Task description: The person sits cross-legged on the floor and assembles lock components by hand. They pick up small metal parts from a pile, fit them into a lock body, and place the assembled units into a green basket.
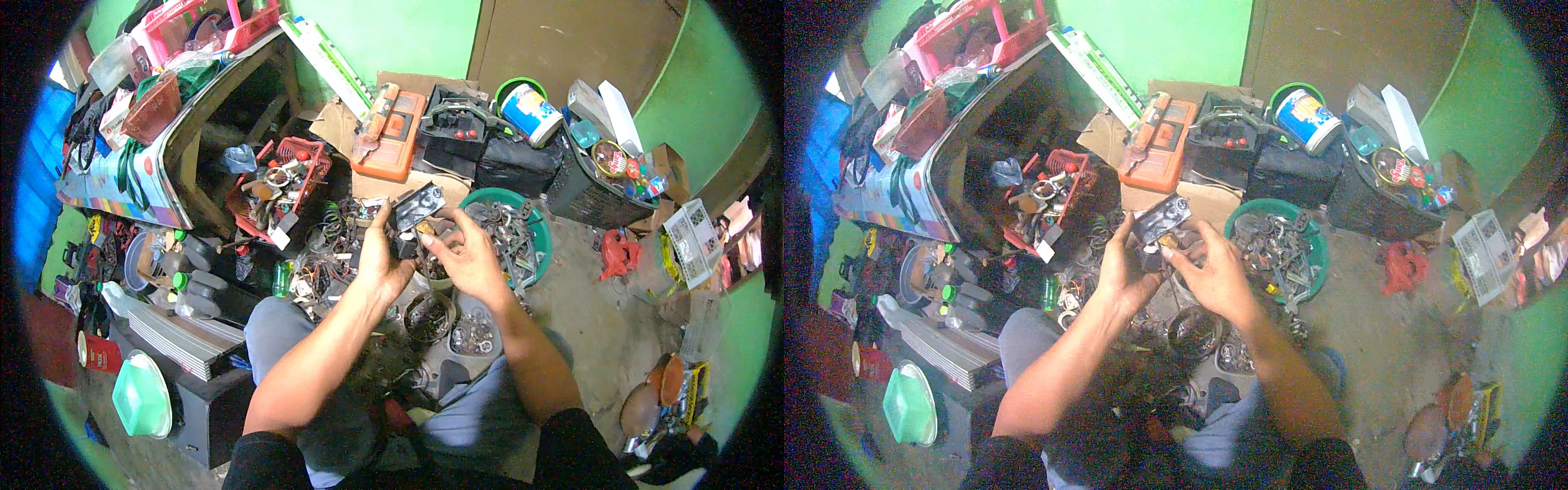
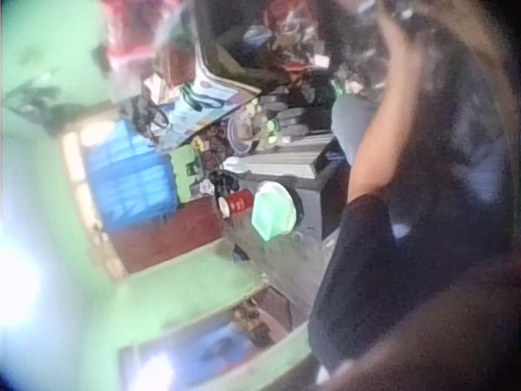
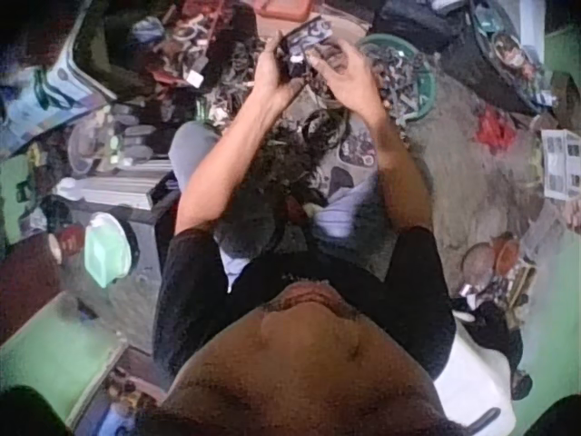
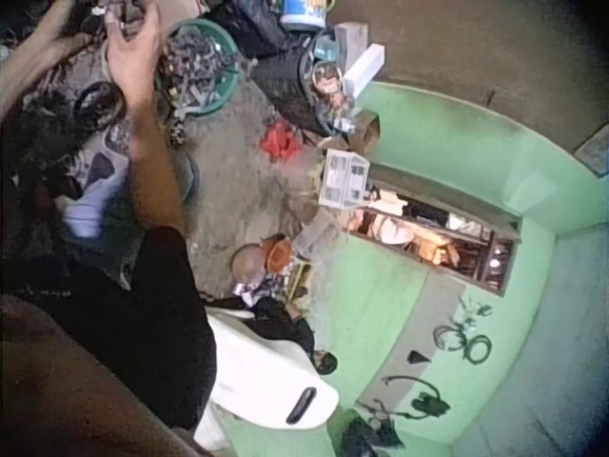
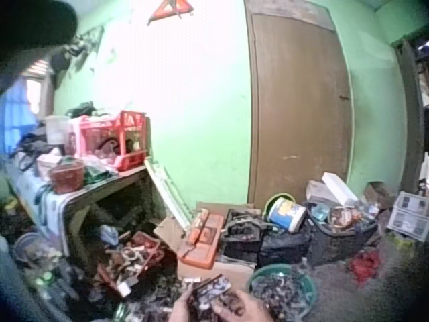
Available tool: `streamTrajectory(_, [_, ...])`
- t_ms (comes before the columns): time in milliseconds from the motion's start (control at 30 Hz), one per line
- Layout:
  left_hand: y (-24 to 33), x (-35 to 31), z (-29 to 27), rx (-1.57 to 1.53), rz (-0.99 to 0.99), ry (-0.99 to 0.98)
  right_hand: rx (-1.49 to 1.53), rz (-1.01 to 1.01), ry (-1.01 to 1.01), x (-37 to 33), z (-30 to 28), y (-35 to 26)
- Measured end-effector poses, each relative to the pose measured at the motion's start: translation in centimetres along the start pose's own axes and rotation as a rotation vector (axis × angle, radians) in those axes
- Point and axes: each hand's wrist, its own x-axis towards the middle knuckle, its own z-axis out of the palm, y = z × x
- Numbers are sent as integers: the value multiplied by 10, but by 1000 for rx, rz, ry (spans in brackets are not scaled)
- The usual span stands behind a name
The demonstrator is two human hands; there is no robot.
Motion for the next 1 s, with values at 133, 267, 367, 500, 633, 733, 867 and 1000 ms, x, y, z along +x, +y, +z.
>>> streamTrajectory(133, [4, 4, -6, -70, 43, -79, 40, 22, -43, -3, 13, 5])
streamTrajectory(267, [6, 3, -9, -23, 49, -65, 133, -7, -2, -5, 24, 6])
streamTrajectory(367, [10, 6, -15, 18, -1, -10, 82, -25, 36, -5, 23, 2])
streamTrajectory(500, [13, 5, -16, 17, -81, 14, -93, -250, 103, -5, 15, -4])
streamTrajectory(633, [12, 1, -8, -13, -99, 19, -66, -286, 103, -9, 17, -7])
streamTrajectory(733, [13, 1, -6, -38, -61, 32, -41, -359, 136, -10, 21, -10])
streamTrajectory(867, [11, 6, -13, -66, -35, 23, 59, -264, 142, -9, 22, -16])
streamTrajectory(1000, [9, 4, -5, -71, -72, 29, 388, -22, 80, -7, 24, -17])
